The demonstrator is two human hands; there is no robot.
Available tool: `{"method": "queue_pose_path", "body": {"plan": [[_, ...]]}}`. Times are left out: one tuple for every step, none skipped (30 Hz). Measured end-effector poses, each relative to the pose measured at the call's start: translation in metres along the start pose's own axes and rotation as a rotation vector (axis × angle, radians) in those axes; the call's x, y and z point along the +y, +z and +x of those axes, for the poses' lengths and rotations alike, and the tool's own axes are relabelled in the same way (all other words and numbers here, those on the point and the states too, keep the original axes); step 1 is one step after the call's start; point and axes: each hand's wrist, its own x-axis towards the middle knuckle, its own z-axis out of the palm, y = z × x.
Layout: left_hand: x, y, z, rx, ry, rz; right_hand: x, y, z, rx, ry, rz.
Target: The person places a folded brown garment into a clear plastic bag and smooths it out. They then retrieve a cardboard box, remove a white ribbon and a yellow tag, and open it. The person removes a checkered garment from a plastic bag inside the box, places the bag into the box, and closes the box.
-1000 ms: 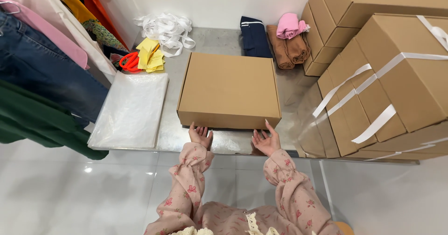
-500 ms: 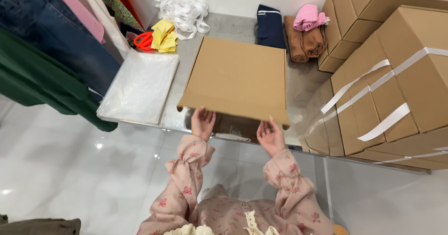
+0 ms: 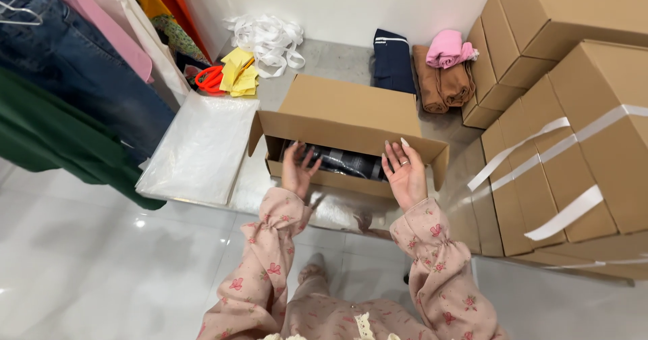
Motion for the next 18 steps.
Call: {"method": "queue_pose_path", "body": {"plan": [[-0.003,0.005,0.001,-0.002,-0.002,0.0,-0.003,0.004,0.002,0.001,-0.002,0.0],[-0.004,0.014,0.004,-0.043,-0.029,-0.069,-0.007,0.011,0.006,-0.033,-0.054,-0.053],[-0.005,0.023,0.008,-0.084,-0.057,-0.138,-0.012,0.018,0.011,-0.066,-0.105,-0.106],[0.002,0.042,0.009,-0.095,-0.055,-0.139,-0.018,0.027,0.016,-0.071,-0.115,-0.105],[0.008,0.06,0.009,-0.164,-0.064,-0.169,-0.024,0.036,0.021,-0.107,-0.18,-0.143],[0.013,0.077,0.008,-0.23,-0.075,-0.2,-0.029,0.043,0.025,-0.139,-0.243,-0.182],[0.017,0.092,0.013,-0.239,-0.076,-0.201,-0.036,0.046,0.033,-0.142,-0.251,-0.182],[0.023,0.109,0.019,-0.302,-0.071,-0.2,-0.043,0.051,0.043,-0.187,-0.303,-0.191],[0.029,0.125,0.024,-0.366,-0.066,-0.199,-0.05,0.056,0.051,-0.232,-0.354,-0.2],[0.03,0.134,0.037,-0.382,-0.069,-0.195,-0.054,0.059,0.06,-0.234,-0.37,-0.194],[0.03,0.143,0.05,-0.397,-0.082,-0.195,-0.059,0.063,0.069,-0.235,-0.389,-0.17],[0.03,0.152,0.063,-0.413,-0.097,-0.195,-0.064,0.065,0.077,-0.235,-0.41,-0.145],[0.027,0.156,0.084,-0.429,-0.101,-0.189,-0.069,0.067,0.089,-0.235,-0.425,-0.138],[0.022,0.158,0.104,-0.442,-0.099,-0.199,-0.075,0.068,0.1,-0.238,-0.42,-0.102],[0.018,0.16,0.125,-0.455,-0.097,-0.209,-0.08,0.068,0.11,-0.241,-0.415,-0.066],[0.018,0.167,0.136,-0.469,-0.103,-0.206,-0.086,0.074,0.115,-0.24,-0.429,-0.062],[0.019,0.174,0.146,-0.487,-0.094,-0.201,-0.092,0.079,0.12,-0.249,-0.431,-0.08],[0.019,0.178,0.156,-0.501,-0.086,-0.197,-0.096,0.083,0.124,-0.256,-0.428,-0.098]]}}
